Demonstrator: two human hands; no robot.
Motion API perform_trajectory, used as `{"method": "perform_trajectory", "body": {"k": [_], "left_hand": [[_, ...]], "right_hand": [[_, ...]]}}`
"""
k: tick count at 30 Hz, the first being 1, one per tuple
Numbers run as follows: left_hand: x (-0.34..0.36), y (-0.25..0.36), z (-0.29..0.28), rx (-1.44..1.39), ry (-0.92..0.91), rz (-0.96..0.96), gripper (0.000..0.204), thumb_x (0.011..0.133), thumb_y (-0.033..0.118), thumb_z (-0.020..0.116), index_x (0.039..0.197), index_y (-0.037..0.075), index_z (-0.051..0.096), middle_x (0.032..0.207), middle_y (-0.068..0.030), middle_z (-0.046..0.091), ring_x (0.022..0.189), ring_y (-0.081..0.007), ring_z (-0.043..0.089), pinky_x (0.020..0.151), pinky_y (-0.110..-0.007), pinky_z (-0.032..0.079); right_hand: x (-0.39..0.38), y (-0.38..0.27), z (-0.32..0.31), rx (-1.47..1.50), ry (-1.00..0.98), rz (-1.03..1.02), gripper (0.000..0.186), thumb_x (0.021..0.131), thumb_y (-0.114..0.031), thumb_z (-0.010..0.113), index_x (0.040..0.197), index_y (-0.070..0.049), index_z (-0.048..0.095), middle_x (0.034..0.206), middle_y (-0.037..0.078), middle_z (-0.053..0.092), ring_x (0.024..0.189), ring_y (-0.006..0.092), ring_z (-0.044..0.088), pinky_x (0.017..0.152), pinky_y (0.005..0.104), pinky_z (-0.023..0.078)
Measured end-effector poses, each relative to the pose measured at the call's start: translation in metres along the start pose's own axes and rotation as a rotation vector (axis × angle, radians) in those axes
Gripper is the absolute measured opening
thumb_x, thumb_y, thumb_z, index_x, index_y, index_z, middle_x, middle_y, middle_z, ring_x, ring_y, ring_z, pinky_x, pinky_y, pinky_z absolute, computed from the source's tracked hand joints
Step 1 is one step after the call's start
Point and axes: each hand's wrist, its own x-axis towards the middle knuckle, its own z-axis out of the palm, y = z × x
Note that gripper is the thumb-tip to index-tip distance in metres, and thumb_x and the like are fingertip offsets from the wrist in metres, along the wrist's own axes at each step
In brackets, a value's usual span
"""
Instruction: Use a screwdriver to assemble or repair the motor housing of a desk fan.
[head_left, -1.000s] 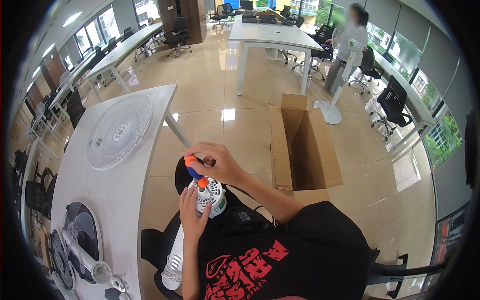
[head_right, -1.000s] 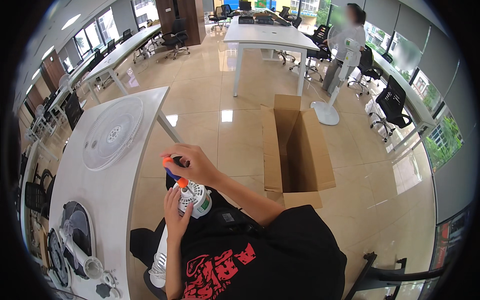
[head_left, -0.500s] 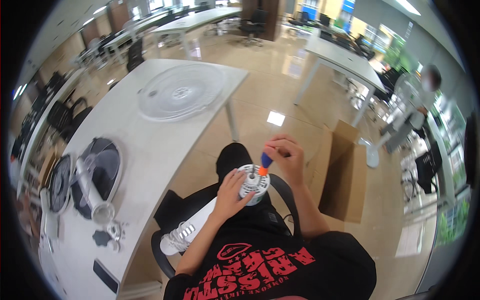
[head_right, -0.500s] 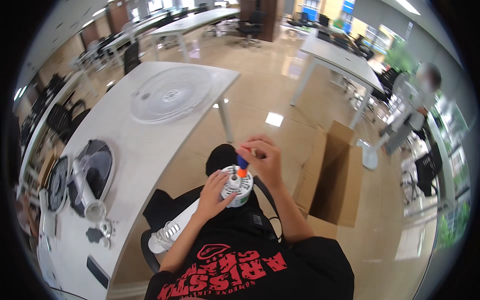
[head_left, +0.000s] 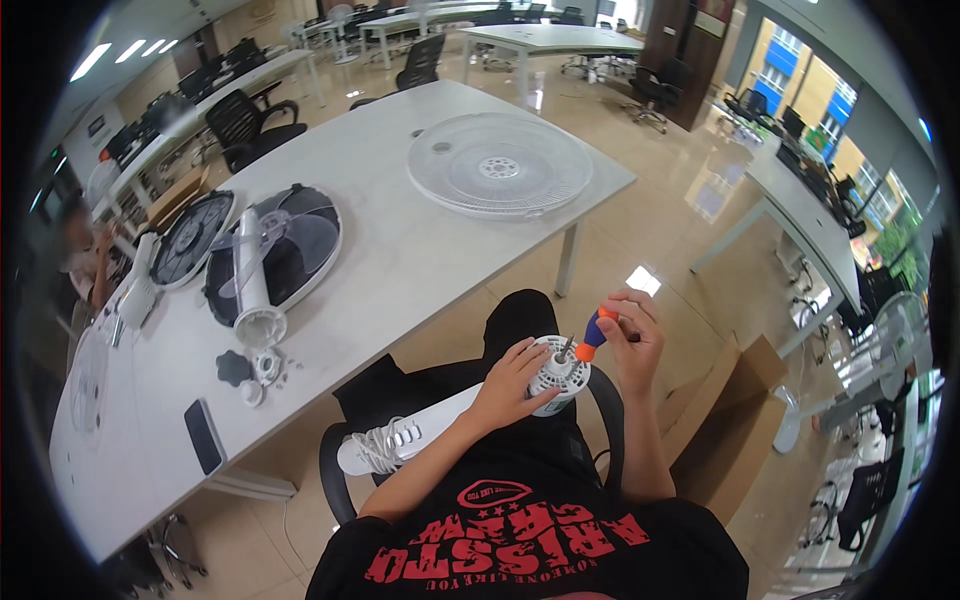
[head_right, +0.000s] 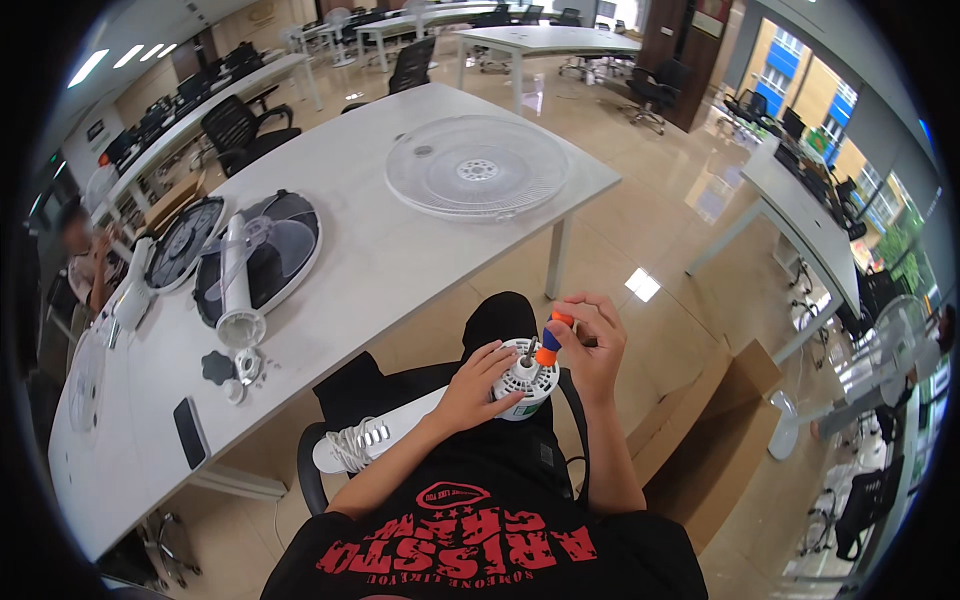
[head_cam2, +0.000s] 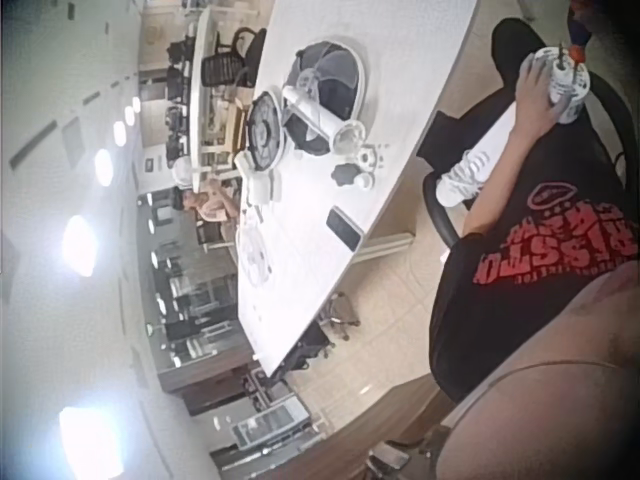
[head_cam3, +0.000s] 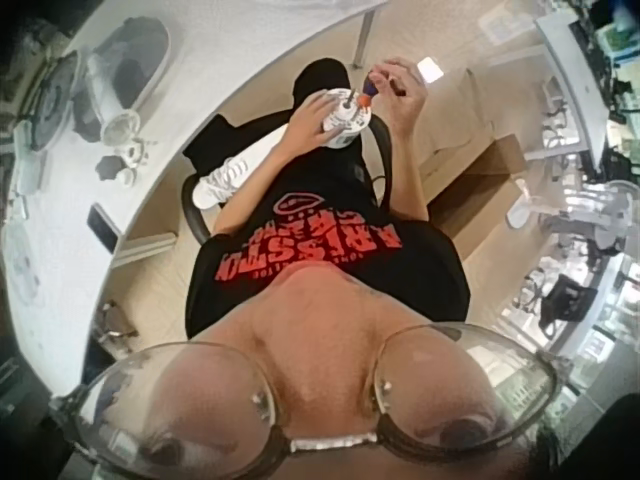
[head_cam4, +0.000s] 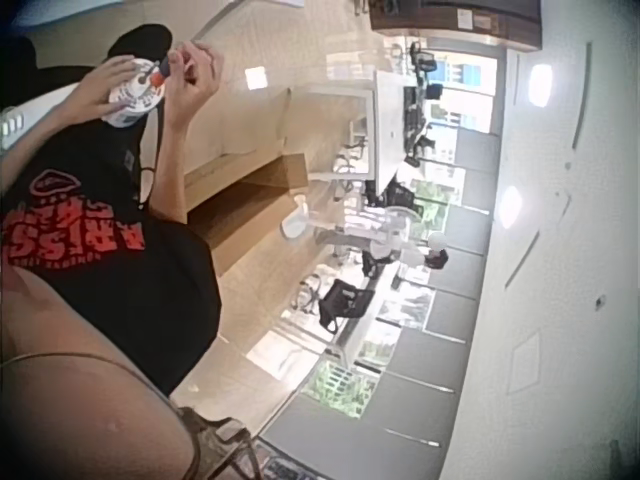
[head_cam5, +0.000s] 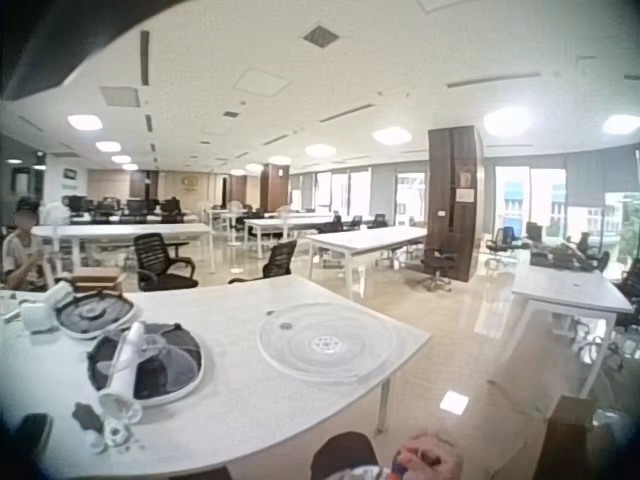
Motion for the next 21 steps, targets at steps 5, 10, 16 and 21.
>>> {"method": "perform_trajectory", "body": {"k": [5,10,16,21], "left_hand": [[-0.004,-0.001,-0.005,0.069,0.059,-0.066,0.064,0.092,0.04,0.076,0.137,-0.002,0.061,0.145,-0.0184,0.058,0.141,-0.04,0.047,0.115,-0.047,0.042],[-0.01,-0.005,-0.011,0.128,0.13,-0.13,0.064,0.091,0.039,0.076,0.136,-0.003,0.061,0.145,-0.0188,0.058,0.141,-0.0398,0.047,0.115,-0.047,0.042],[-0.016,-0.007,-0.016,0.203,0.164,-0.23,0.065,0.091,0.042,0.076,0.139,-0.001,0.061,0.145,-0.0182,0.059,0.145,-0.0369,0.045,0.117,-0.045,0.042],[-0.019,-0.007,-0.019,0.238,0.208,-0.281,0.066,0.091,0.042,0.076,0.14,0.0,0.061,0.146,-0.0169,0.058,0.145,-0.0361,0.045,0.117,-0.045,0.041]], "right_hand": [[0.015,0.004,0.015,0.001,-0.133,-0.013,0.016,0.096,-0.003,0.07,0.11,0.003,0.076,0.118,0.009,0.072,0.066,0.0007,0.057,0.055,0.0162,0.04],[0.027,0.009,0.038,0.276,-0.217,0.164,0.018,0.098,-0.003,0.067,0.113,0.003,0.073,0.117,0.01,0.072,0.072,0.0036,0.065,0.056,0.0175,0.044],[0.036,0.028,0.058,0.253,-0.212,-0.041,0.016,0.095,-0.005,0.072,0.11,0.002,0.073,0.113,0.008,0.072,0.062,-0.0001,0.052,0.052,0.018,0.036],[0.045,0.035,0.07,0.285,-0.256,0.002,0.016,0.095,-0.005,0.073,0.109,0.001,0.074,0.109,0.007,0.072,0.06,-0.0017,0.046,0.05,0.0182,0.032]]}}
